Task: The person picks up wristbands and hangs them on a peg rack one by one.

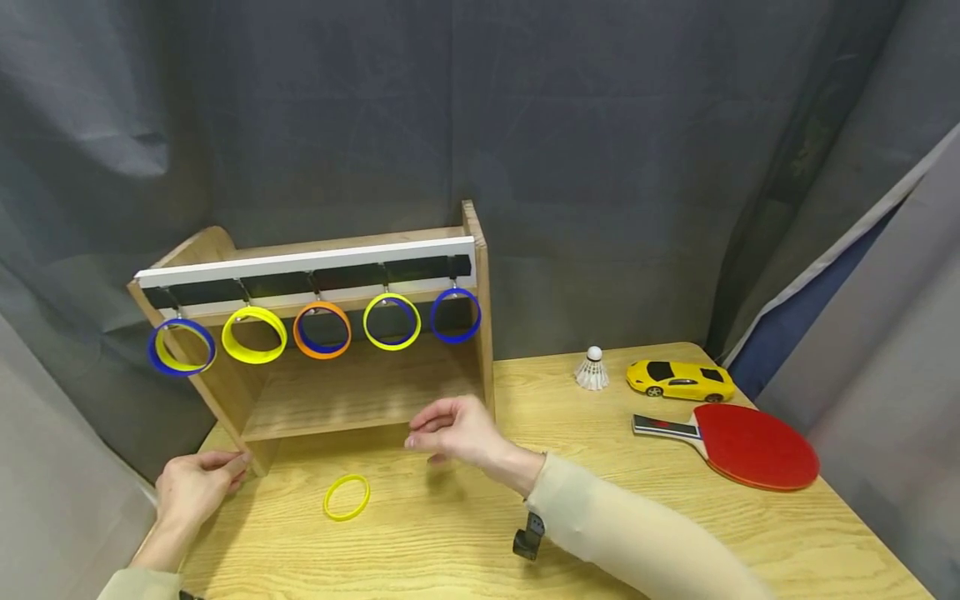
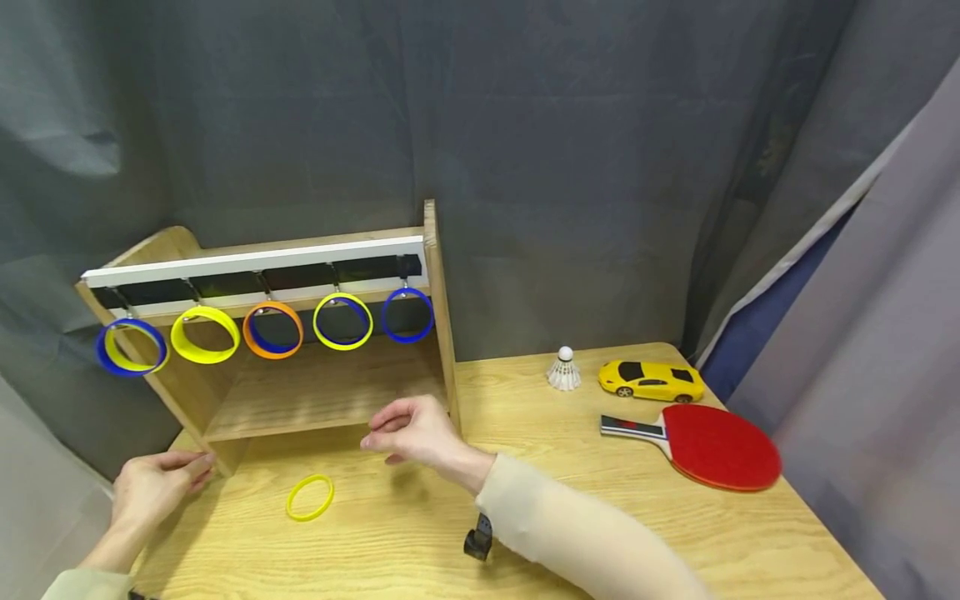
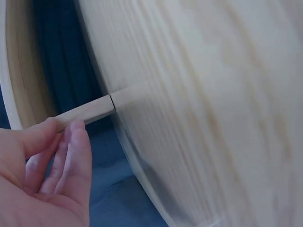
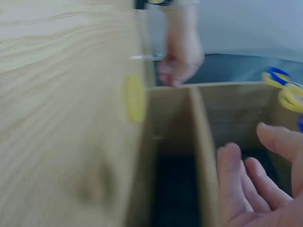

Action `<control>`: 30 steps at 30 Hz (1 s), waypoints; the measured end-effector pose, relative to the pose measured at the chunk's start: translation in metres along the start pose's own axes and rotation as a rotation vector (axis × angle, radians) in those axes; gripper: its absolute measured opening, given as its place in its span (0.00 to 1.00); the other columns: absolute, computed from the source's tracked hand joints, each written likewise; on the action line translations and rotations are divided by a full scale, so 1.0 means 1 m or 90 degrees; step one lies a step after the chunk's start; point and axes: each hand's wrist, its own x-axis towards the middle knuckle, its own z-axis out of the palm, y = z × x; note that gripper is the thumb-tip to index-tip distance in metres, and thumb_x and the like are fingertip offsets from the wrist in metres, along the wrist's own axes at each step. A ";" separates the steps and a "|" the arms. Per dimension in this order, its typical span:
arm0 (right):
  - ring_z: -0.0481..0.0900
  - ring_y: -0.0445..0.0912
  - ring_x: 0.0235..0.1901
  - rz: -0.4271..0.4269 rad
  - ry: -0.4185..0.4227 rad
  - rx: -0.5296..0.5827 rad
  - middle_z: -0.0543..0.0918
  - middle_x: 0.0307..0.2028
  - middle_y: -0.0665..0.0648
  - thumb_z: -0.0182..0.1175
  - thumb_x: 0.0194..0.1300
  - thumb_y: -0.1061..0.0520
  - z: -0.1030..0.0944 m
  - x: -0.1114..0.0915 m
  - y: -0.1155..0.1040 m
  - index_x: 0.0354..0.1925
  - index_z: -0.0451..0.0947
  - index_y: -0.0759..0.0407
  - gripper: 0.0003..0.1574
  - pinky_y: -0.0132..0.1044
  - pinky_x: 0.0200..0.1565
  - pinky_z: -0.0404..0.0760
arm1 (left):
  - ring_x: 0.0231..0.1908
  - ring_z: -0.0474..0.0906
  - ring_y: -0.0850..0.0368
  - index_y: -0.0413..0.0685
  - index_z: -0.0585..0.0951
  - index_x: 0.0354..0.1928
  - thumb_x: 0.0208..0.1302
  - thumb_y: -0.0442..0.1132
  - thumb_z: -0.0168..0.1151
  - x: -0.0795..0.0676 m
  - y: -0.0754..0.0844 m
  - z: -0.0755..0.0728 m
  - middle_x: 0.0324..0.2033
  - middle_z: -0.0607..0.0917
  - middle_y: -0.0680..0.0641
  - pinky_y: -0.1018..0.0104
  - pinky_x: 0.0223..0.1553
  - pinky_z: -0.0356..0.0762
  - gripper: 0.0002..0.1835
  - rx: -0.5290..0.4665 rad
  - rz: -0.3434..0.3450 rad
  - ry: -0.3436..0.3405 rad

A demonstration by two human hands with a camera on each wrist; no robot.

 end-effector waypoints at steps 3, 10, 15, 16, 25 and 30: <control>0.95 0.45 0.36 0.043 -0.042 -0.043 0.97 0.39 0.59 0.80 0.63 0.64 0.017 0.006 0.014 0.48 0.91 0.65 0.15 0.53 0.44 0.96 | 0.28 0.93 0.65 0.43 0.96 0.48 0.75 0.50 0.76 0.000 0.000 -0.001 0.32 0.98 0.52 0.80 0.36 0.72 0.17 0.000 0.002 -0.010; 0.96 0.63 0.40 0.088 -0.061 -0.146 0.94 0.32 0.54 0.84 0.58 0.64 0.046 0.021 0.025 0.43 0.91 0.62 0.14 0.52 0.39 0.96 | 0.29 0.93 0.63 0.42 0.95 0.50 0.73 0.51 0.77 0.004 0.004 -0.005 0.31 0.98 0.54 0.73 0.34 0.79 0.18 -0.007 0.005 -0.023; 0.96 0.59 0.31 0.102 -0.049 -0.204 0.93 0.26 0.57 0.86 0.57 0.64 0.063 0.033 0.031 0.42 0.91 0.64 0.16 0.47 0.34 0.95 | 0.30 0.94 0.62 0.42 0.95 0.52 0.73 0.52 0.76 0.004 0.005 -0.005 0.33 0.98 0.53 0.73 0.34 0.80 0.20 -0.014 0.002 -0.026; 0.95 0.57 0.28 0.106 -0.045 -0.215 0.93 0.26 0.58 0.86 0.58 0.64 0.066 0.035 0.033 0.40 0.91 0.63 0.15 0.45 0.32 0.95 | 0.31 0.94 0.62 0.42 0.95 0.53 0.73 0.52 0.76 0.004 0.005 -0.005 0.33 0.98 0.54 0.73 0.33 0.81 0.21 -0.017 0.000 -0.026; 0.94 0.53 0.24 0.146 -0.015 -0.241 0.92 0.25 0.60 0.85 0.60 0.65 0.084 0.052 0.049 0.30 0.89 0.59 0.12 0.41 0.28 0.92 | 0.29 0.93 0.66 0.43 0.95 0.54 0.72 0.53 0.77 0.003 0.006 -0.005 0.31 0.97 0.58 0.75 0.33 0.80 0.21 -0.022 0.001 -0.009; 0.94 0.53 0.24 0.153 -0.002 -0.235 0.92 0.24 0.60 0.85 0.59 0.66 0.093 0.057 0.054 0.27 0.87 0.59 0.14 0.38 0.27 0.91 | 0.28 0.91 0.69 0.44 0.95 0.54 0.73 0.54 0.77 0.004 0.005 -0.005 0.30 0.97 0.59 0.77 0.34 0.77 0.21 -0.013 0.002 -0.005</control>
